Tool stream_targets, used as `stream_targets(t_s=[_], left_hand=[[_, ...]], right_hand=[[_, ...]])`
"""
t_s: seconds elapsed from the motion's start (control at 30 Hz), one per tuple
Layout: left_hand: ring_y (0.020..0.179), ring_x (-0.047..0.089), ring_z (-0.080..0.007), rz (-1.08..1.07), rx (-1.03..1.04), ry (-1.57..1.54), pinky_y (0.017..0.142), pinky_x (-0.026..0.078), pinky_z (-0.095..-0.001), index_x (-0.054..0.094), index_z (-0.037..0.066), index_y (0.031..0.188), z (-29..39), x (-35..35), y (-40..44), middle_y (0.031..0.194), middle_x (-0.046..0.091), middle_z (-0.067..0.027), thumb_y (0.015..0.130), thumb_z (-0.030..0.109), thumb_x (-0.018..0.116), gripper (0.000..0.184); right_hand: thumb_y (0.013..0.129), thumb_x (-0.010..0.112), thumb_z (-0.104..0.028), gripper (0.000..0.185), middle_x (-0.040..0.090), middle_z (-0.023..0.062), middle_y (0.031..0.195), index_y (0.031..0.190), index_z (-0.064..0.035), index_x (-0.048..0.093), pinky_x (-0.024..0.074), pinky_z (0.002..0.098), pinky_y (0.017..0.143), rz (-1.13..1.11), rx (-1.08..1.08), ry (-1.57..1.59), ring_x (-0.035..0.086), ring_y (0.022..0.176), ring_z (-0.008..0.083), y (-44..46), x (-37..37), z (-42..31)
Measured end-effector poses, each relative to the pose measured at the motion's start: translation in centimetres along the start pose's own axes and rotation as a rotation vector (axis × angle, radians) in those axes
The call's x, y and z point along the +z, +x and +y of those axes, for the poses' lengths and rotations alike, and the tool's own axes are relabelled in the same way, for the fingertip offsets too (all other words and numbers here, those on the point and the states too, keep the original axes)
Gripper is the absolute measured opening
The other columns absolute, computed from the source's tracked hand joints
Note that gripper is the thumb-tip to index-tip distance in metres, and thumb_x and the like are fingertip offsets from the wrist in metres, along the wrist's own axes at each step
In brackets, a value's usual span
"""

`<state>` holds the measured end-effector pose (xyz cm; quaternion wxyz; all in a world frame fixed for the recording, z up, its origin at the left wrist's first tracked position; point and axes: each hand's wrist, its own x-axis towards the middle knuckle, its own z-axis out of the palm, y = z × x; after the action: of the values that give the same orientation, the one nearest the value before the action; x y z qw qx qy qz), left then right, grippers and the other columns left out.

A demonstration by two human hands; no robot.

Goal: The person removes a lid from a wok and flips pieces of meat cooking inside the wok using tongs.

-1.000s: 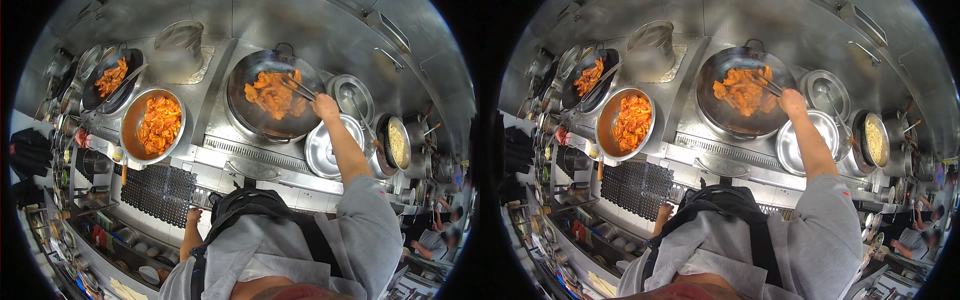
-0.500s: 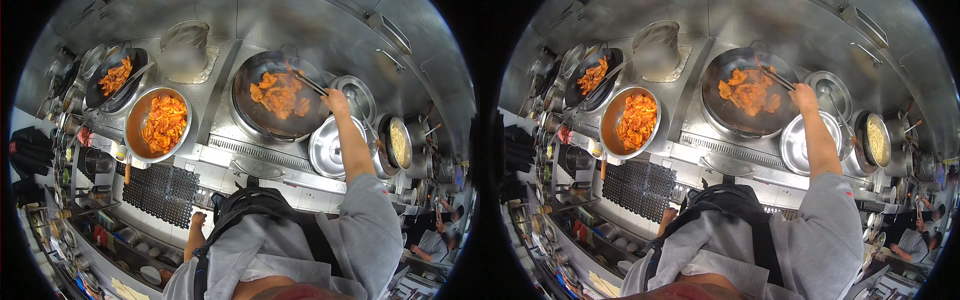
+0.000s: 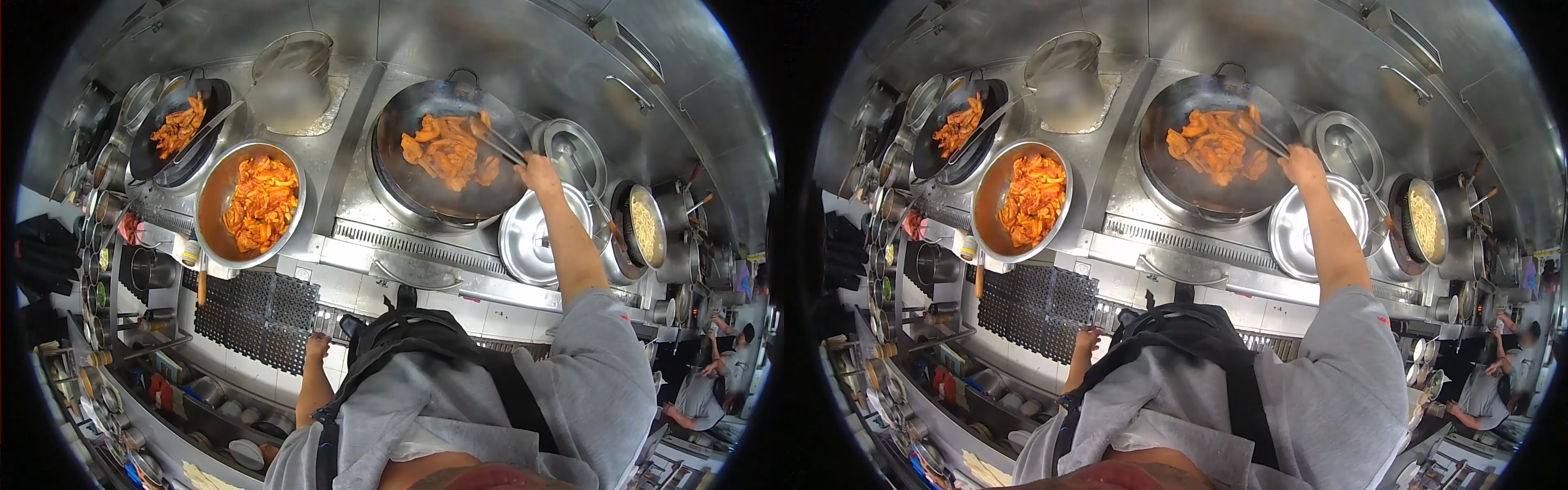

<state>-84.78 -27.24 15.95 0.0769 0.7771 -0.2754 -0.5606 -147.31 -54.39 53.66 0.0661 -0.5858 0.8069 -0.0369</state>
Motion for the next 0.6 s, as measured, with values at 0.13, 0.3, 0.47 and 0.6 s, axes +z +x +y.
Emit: stream_targets(t_s=[0.13,0.3,0.47,0.6], left_hand=[[0.059,0.062,-0.0172,-0.023,-0.078,0.045,0.048,0.053,-0.034,0.062,0.008,0.113,-3.0,-0.1,-1.1,0.075,0.066,-0.0072,0.076,0.019,0.07,0.039],[0.058,0.065,-0.022,-0.182,0.147,0.644,0.048,0.056,-0.0362,0.067,0.0,0.082,-4.7,-1.1,-3.7,0.082,0.068,-0.012,0.084,0.023,0.06,0.024],[0.058,0.066,-0.0244,-0.219,0.44,1.053,0.055,0.056,-0.0384,0.068,0.0,0.08,-3.4,-0.7,-3.3,0.078,0.068,-0.0132,0.083,0.026,0.06,0.028],[0.101,0.064,-0.0363,0.078,0.262,0.587,0.09,0.05,-0.0415,0.066,0.003,0.107,4.1,2.1,-3.7,0.104,0.068,-0.0204,0.074,0.035,0.068,0.047]], right_hand=[[0.081,0.069,-0.029,0.037,0.067,0.023,0.101,0.108,-0.0042,0.067,0.0487,0.0458,0.09,-0.047,0.001,-0.058,0.062,0.101,0.0379,2.2,3.1,1.4],[0.081,0.068,-0.026,0.031,0.067,0.0213,0.101,0.104,-0.0055,0.068,0.0498,0.0469,0.088,-0.074,-0.005,-0.101,0.063,0.098,0.0368,6.0,5.0,-0.1],[0.083,0.057,-0.015,0.024,0.067,0.0184,0.105,0.103,-0.0078,0.069,0.0499,0.0455,0.09,-0.091,-0.135,-0.238,0.063,0.103,0.0359,5.1,2.4,-1.2],[0.084,0.06,-0.018,0.024,0.067,0.0189,0.104,0.104,-0.0078,0.068,0.0491,0.045,0.092,-0.116,-0.126,-0.193,0.062,0.104,0.0353,5.0,0.1,-1.0]])
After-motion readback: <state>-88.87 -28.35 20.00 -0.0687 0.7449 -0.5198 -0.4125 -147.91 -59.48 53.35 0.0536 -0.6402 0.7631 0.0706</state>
